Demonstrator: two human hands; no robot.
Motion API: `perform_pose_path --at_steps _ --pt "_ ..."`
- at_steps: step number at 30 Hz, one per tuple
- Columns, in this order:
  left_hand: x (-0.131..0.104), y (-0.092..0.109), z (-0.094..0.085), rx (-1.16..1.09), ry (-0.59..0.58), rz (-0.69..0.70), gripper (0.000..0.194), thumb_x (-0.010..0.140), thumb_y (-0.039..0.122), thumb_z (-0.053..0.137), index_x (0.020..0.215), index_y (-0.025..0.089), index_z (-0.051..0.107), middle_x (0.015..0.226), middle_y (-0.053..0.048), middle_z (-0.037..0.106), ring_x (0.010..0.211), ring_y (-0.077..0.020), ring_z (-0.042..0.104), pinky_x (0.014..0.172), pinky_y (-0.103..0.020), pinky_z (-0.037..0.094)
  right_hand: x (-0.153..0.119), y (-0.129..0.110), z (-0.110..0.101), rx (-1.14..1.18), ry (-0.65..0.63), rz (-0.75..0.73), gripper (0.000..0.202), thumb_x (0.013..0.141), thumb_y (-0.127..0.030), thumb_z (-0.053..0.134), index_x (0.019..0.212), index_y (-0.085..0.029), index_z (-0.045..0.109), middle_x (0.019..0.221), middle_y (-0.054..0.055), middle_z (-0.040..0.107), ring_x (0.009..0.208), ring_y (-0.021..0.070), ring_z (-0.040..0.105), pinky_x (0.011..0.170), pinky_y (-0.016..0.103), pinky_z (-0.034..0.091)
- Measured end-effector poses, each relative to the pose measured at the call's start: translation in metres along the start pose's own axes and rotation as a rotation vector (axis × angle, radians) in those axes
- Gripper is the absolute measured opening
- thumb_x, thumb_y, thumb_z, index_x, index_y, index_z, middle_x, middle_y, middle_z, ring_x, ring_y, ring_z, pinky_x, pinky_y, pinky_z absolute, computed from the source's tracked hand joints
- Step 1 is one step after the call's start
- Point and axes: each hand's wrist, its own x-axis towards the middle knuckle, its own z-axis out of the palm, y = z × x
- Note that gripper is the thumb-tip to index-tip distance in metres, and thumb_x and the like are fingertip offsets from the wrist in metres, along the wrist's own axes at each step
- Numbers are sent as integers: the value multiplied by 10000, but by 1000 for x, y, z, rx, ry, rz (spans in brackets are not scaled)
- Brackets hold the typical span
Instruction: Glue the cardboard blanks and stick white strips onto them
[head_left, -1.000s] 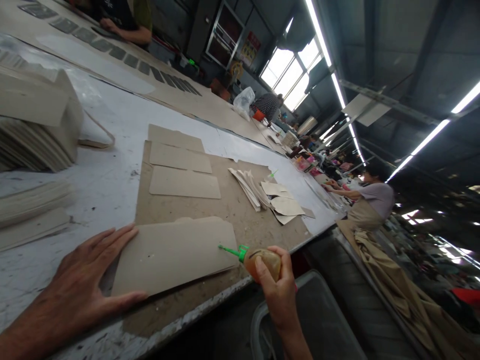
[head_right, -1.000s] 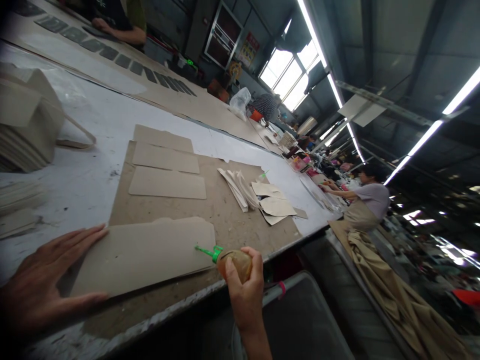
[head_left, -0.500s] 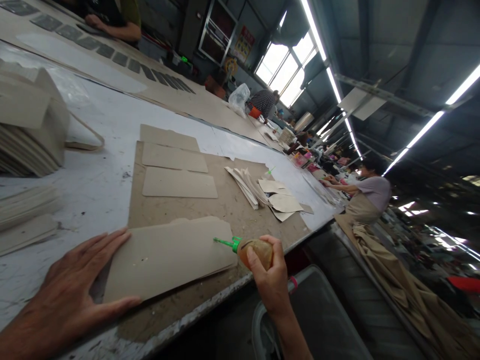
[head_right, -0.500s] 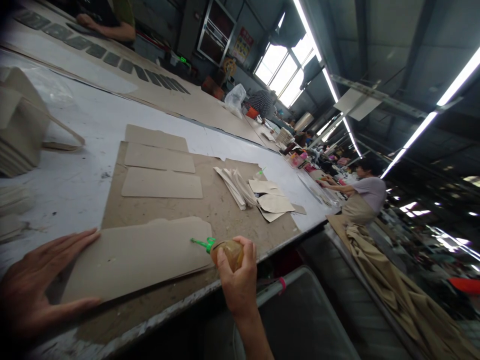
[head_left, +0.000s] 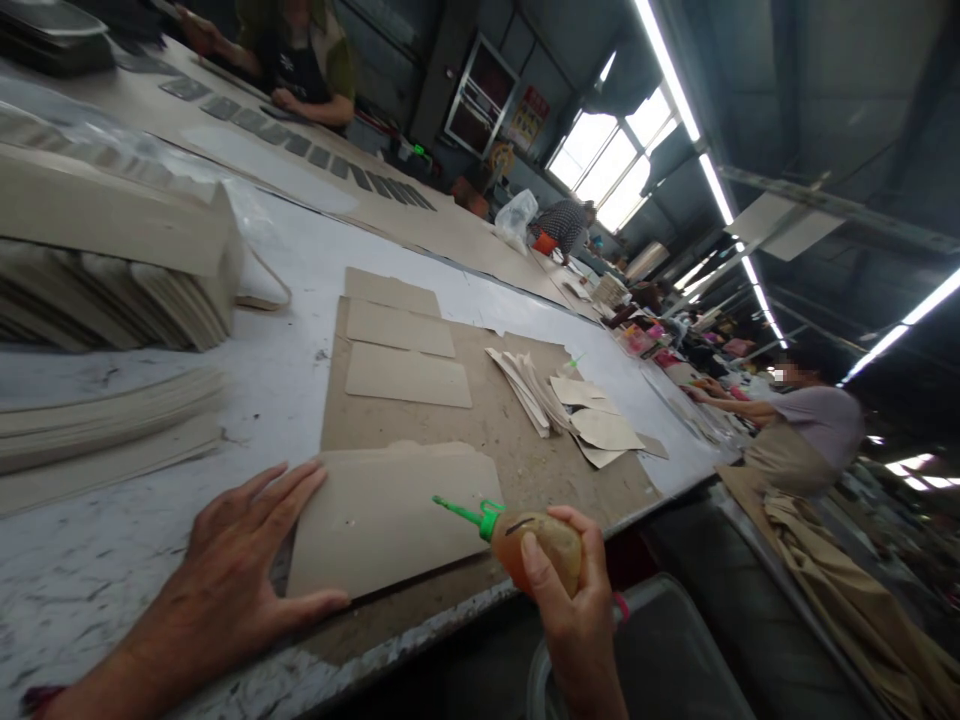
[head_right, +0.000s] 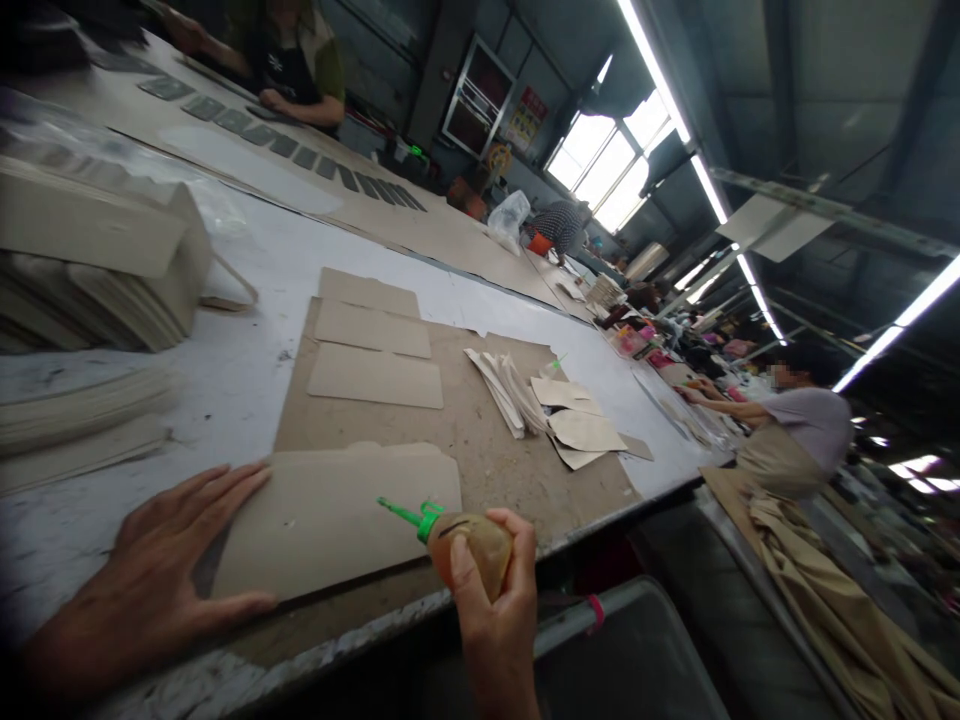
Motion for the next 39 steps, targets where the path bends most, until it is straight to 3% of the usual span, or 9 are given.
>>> perform_pose_path --at_steps 9,16,22,28,35,39 --pt "-4 5 1 -101 91 -21 1151 676 746 770 1564 178 306 1540 -169 507 1413 -383 416 1173 -463 272 -6 -15 68 -52 -227 -184 379 904 -526 691 1162 -264 598 995 36 671 869 237 668 807 356 541" --pt "-1 9 -5 -188 137 -16 914 667 663 839 1371 227 453 1545 -174 451 1421 -405 392 1150 -526 324 -2 -20 88 -76 -292 -235 355 909 -474 685 1181 -263 595 1040 49 674 944 250 677 822 358 554" --pt "-6 10 -3 -194 205 -15 739 668 631 842 1234 251 556 1406 -183 475 1260 -432 483 1010 -599 439 -2 -22 97 -94 -300 -263 330 906 -429 678 1181 -266 595 1081 47 655 916 234 665 868 373 545" --pt "-7 11 -1 -229 204 -72 644 692 668 805 1170 276 624 1381 -163 507 1258 -421 502 1009 -610 463 2 -22 95 -128 -251 -316 312 899 -431 692 1152 -266 615 1081 54 662 918 242 659 869 379 548" --pt "-5 7 0 -208 217 -15 654 713 672 773 1188 269 575 1380 -172 486 1230 -424 486 981 -603 444 10 -21 80 -196 -198 -347 268 916 -412 678 1138 -272 621 1058 38 646 920 226 646 846 353 526" --pt "-6 8 1 -225 176 -60 686 705 668 785 1216 300 512 1401 -160 457 1254 -431 463 1010 -609 390 14 -18 73 -210 -171 -333 274 913 -412 678 1142 -273 619 1066 33 644 928 225 645 852 350 518"
